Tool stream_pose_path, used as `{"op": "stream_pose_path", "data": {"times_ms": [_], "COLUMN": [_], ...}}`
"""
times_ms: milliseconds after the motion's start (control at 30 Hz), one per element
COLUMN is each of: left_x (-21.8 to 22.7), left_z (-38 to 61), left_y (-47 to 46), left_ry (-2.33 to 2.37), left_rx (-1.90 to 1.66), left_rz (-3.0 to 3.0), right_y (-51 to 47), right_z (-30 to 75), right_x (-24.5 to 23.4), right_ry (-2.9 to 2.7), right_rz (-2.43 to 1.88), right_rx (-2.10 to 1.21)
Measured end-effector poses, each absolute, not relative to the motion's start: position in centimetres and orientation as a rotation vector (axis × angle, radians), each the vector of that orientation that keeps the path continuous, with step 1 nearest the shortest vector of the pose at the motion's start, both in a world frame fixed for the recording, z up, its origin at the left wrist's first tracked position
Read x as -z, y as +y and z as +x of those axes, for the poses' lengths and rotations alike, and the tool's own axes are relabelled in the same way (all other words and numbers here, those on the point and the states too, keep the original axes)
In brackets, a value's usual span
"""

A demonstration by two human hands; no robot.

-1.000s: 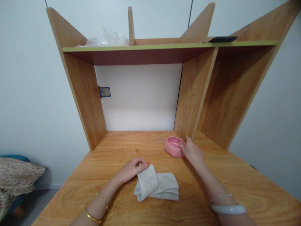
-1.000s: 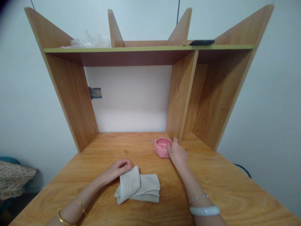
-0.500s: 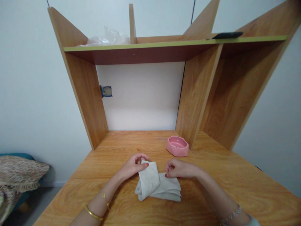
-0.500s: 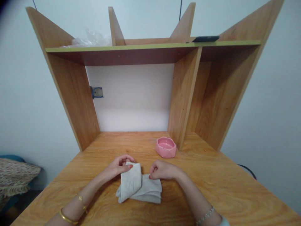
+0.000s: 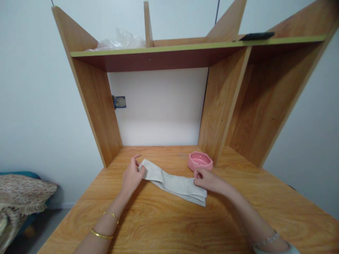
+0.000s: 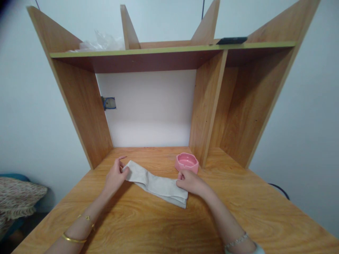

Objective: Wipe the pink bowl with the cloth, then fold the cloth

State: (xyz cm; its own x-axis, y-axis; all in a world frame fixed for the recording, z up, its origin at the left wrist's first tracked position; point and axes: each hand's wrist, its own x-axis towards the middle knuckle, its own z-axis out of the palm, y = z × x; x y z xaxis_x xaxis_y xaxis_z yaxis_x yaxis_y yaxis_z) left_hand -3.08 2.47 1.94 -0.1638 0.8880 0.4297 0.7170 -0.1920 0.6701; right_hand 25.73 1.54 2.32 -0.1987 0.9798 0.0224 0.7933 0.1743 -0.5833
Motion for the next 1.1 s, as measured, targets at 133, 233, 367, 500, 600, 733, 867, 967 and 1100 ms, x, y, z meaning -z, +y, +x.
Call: {"op": "stream_pose_path", "data": {"times_ms": [133,233,367,500,600,733,867,967,1100], "left_x": [-2.0,-2.0,-1.9,-2.0,-2.2,-2.3,-2.3,-2.1,-1.9], "left_z": [-3.5,-3.6,-4.0,-4.2,-3.9,-3.7,-3.9,-4.0,-4.2], "left_y": [2.3,2.4,2.6,2.3,1.6,1.1,1.1,1.3,1.8], "left_ry": [2.095,2.206,2.149,1.729,1.562,1.549,1.552,1.55,1.499], "left_rx": [-0.988,-0.811,-0.779,-0.679,-0.559,-0.481,-0.439,-0.432,-0.475], "left_rz": [1.976,2.069,2.314,2.532,2.573,2.572,2.57,2.574,2.637], "right_y": [1.3,1.3,1.3,0.7,0.0,-0.3,-0.1,-0.1,-0.3], "right_z": [25.3,25.2,25.1,24.4,23.9,23.7,23.8,23.9,23.8], "right_x": [-2.1,-2.2,-2.6,-3.1,-3.1,-2.9,-2.7,-2.8,-3.0], "right_ry": [-2.074,-2.097,-2.156,-2.281,-2.344,-2.42,-2.452,-2.447,-2.48], "right_rz": [-1.711,-1.692,-1.583,-1.444,-1.427,-1.481,-1.513,-1.509,-1.504], "right_rx": [-0.52,-0.433,-0.305,-0.279,-0.351,-0.38,-0.351,-0.309,-0.302]}}
